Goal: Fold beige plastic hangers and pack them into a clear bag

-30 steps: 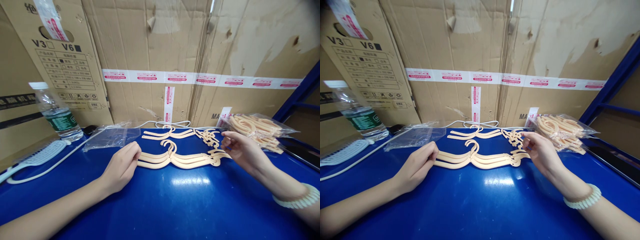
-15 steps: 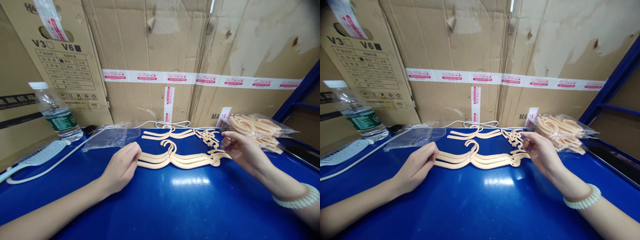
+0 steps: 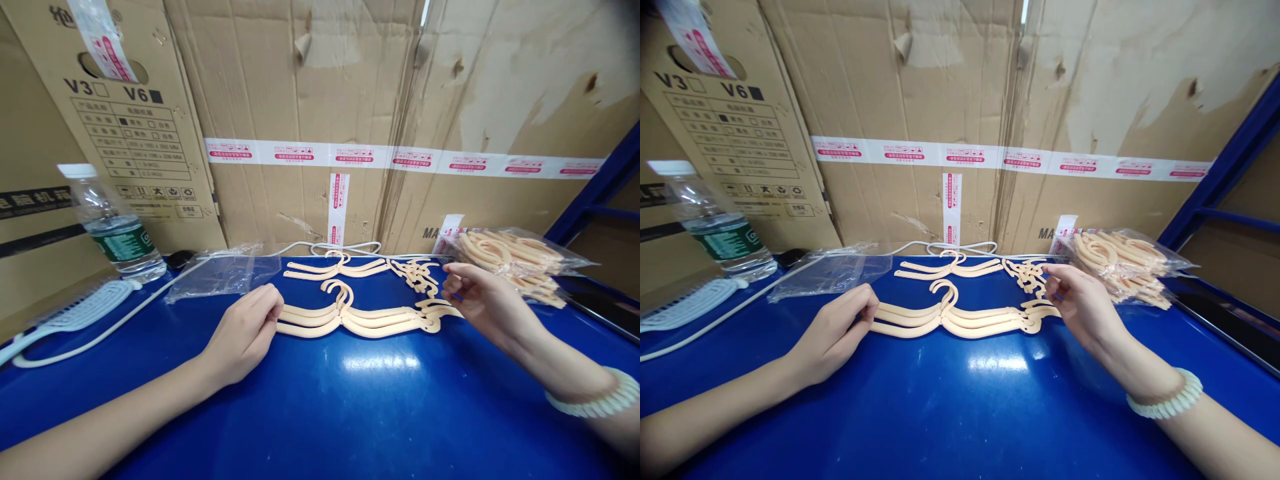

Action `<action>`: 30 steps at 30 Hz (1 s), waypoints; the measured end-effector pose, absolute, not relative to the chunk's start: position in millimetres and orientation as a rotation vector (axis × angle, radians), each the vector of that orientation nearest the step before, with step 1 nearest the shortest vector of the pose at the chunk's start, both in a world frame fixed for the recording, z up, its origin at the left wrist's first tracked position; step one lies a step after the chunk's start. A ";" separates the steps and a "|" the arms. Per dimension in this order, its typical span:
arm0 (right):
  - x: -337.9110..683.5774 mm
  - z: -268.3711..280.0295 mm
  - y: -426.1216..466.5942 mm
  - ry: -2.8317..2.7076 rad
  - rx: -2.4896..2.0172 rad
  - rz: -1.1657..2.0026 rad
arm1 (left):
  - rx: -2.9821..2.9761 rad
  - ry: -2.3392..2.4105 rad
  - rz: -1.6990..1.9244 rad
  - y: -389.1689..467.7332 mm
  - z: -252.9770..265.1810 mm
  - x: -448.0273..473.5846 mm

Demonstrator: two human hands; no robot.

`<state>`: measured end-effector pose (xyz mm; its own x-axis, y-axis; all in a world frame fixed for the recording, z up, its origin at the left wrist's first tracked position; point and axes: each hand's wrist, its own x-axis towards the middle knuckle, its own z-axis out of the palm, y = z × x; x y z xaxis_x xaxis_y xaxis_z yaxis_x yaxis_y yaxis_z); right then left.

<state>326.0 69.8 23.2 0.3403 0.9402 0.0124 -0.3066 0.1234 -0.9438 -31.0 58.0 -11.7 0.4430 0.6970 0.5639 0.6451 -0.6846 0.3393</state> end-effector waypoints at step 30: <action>336.4 22.1 76.8 -0.804 -1.027 1.024 | 2.707 1.154 1.134 52.6 -2.1 -24.1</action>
